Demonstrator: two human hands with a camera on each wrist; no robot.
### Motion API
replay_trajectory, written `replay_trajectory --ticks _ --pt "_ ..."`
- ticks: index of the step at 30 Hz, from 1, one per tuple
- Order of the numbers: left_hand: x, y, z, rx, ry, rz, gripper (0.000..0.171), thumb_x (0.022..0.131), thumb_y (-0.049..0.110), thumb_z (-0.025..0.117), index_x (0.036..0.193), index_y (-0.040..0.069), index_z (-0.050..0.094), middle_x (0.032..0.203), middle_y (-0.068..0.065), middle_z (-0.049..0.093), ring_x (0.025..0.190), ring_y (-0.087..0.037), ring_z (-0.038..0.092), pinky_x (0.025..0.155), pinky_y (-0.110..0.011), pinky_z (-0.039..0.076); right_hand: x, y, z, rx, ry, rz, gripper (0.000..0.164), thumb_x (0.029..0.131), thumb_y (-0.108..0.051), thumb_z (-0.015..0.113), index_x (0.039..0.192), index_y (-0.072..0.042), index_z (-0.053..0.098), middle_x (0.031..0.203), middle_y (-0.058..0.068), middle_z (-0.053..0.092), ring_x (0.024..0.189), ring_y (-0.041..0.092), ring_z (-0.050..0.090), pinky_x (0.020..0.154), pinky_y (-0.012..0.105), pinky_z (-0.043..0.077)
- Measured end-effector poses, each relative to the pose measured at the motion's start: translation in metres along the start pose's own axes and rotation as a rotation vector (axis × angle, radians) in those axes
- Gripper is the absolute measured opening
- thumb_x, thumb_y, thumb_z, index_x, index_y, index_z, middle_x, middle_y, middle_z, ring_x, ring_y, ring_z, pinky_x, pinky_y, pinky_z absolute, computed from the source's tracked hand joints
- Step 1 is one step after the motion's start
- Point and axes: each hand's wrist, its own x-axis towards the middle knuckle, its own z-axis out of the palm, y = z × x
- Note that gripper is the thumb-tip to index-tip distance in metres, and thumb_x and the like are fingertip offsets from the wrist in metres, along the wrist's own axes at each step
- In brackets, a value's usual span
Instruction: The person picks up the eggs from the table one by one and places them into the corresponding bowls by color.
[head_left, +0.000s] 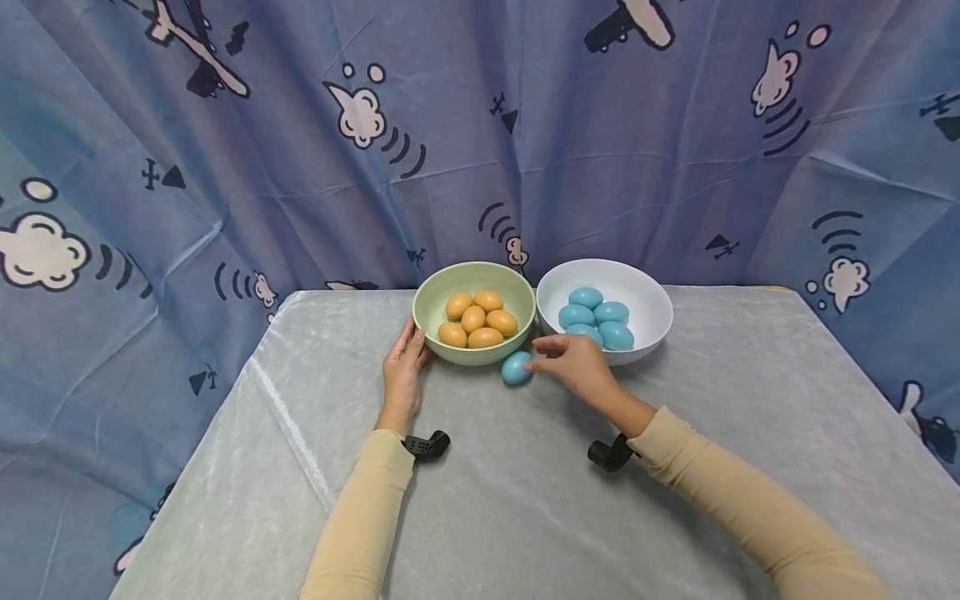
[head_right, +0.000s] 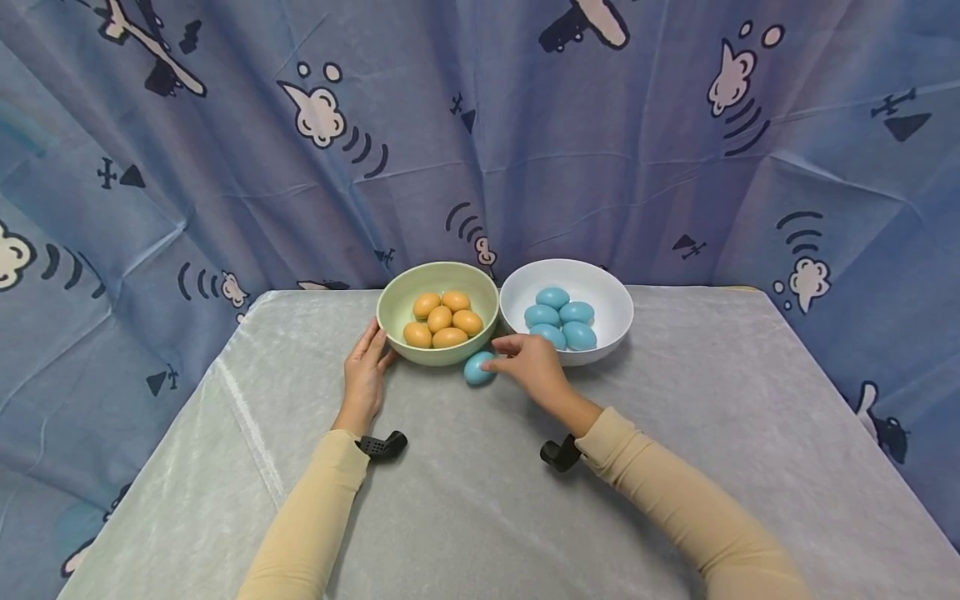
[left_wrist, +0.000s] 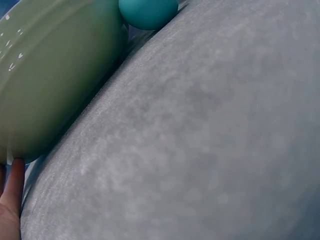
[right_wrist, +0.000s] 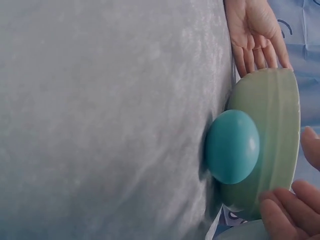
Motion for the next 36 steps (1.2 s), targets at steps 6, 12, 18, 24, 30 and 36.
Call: replay_trajectory --ticks 6,12,18,24,30,36 --pt "0.0 -0.001 -0.001 0.002 -0.012 0.0 0.054 0.1 0.024 0.061 0.15 0.014 0.045 0.158 -0.003 0.041 0.14 -0.02 0.048 0.1 -0.022 0.053 0.0 0.005 0.004 -0.018 -0.027 -0.021 0.051 0.08 -0.018 0.084 0.123 0.005 0.067 0.123 0.019 0.069 0.115 0.037 0.066 0.097 0.046 0.056" --pt "0.0 -0.001 0.0 0.008 -0.009 -0.007 0.054 0.1 0.025 0.061 0.15 0.014 0.045 0.159 -0.003 0.04 0.14 -0.021 0.048 0.099 -0.021 0.053 -0.001 0.007 0.007 -0.047 -0.04 -0.03 0.053 0.08 -0.018 0.084 0.125 0.004 0.067 0.125 0.019 0.068 0.117 0.037 0.065 0.097 0.045 0.056" --pt "0.0 -0.001 0.001 0.008 0.004 -0.011 0.054 0.1 0.025 0.062 0.15 0.013 0.045 0.159 -0.004 0.04 0.14 -0.021 0.047 0.098 -0.021 0.053 -0.001 0.01 0.011 -0.063 -0.052 -0.037 0.057 0.079 -0.02 0.085 0.126 0.004 0.065 0.127 0.019 0.068 0.121 0.036 0.063 0.1 0.046 0.054" --pt "-0.001 0.001 0.0 -0.001 -0.014 0.002 0.056 0.099 0.026 0.063 0.15 0.013 0.045 0.159 -0.004 0.04 0.142 -0.02 0.045 0.108 -0.03 0.049 0.003 0.011 0.015 -0.071 -0.058 -0.016 0.062 0.079 -0.021 0.085 0.13 0.005 0.062 0.131 0.019 0.065 0.124 0.035 0.062 0.102 0.046 0.053" --pt "-0.004 -0.001 -0.001 0.0 -0.041 0.079 0.061 0.096 0.033 0.068 0.149 0.01 0.047 0.158 -0.009 0.041 0.139 -0.02 0.048 0.106 -0.031 0.051 0.006 0.013 0.019 -0.084 -0.059 0.007 0.065 0.079 -0.021 0.085 0.132 0.006 0.06 0.132 0.02 0.064 0.125 0.036 0.061 0.103 0.046 0.052" --pt "0.0 -0.001 0.0 0.002 -0.027 0.03 0.053 0.1 0.023 0.061 0.15 0.011 0.045 0.159 -0.006 0.04 0.141 -0.021 0.046 0.109 -0.032 0.048 0.012 0.017 0.023 -0.108 -0.047 0.002 0.067 0.081 -0.022 0.084 0.134 0.008 0.057 0.133 0.022 0.063 0.122 0.035 0.061 0.1 0.045 0.053"
